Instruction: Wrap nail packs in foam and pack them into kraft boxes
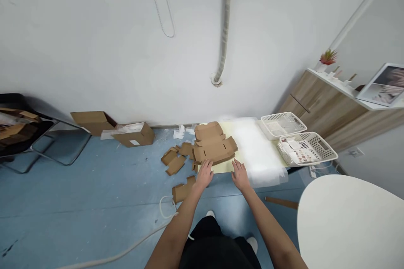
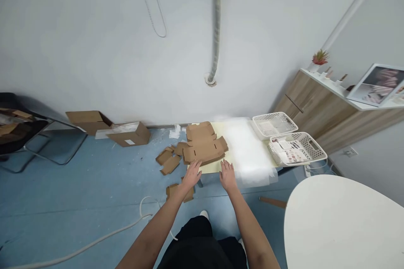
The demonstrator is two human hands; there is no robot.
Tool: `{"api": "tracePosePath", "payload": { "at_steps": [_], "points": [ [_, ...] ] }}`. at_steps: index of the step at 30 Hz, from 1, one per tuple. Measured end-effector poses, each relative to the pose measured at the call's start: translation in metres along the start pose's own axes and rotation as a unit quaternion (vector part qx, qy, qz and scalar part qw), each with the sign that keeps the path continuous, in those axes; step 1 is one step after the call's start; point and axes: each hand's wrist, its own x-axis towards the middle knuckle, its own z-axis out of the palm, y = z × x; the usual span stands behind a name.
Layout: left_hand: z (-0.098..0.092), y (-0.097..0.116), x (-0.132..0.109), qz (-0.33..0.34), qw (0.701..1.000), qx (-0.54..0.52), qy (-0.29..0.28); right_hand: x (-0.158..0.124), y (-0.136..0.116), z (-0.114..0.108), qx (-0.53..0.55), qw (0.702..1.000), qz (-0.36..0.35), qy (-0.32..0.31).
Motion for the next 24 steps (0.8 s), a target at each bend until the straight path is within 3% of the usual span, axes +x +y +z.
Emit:
{"api": "tracePosePath", "payload": {
  "at_steps": [3, 7, 12, 17, 24],
  "points": [
    [-0.01, -0.011, 0.008, 0.006, 0.998, 0.035, -0.056, 0.027, -0.027, 0.007, -0.004, 0.998, -0.028, -0.058],
    [-0.022, -0.01, 0.027, -0.026, 0.988, 0.089, -0.122, 0.051, -0.042, 0.007, -0.025, 0.989, -0.056, -0.137],
    [-0.031, -0.016, 0.062, -0.043, 0.982, 0.082, -0.166, 0.081, -0.042, -0.004, -0.035, 0.975, -0.073, -0.205],
    [-0.033, -0.026, 0.094, -0.066, 0.967, 0.057, -0.239, 0.129, -0.036, -0.02, -0.037, 0.953, -0.087, -0.289],
    [-0.044, -0.042, 0.119, -0.089, 0.948, -0.004, -0.304, 0.184, -0.03, -0.022, -0.026, 0.914, -0.115, -0.387]
  ]
}}
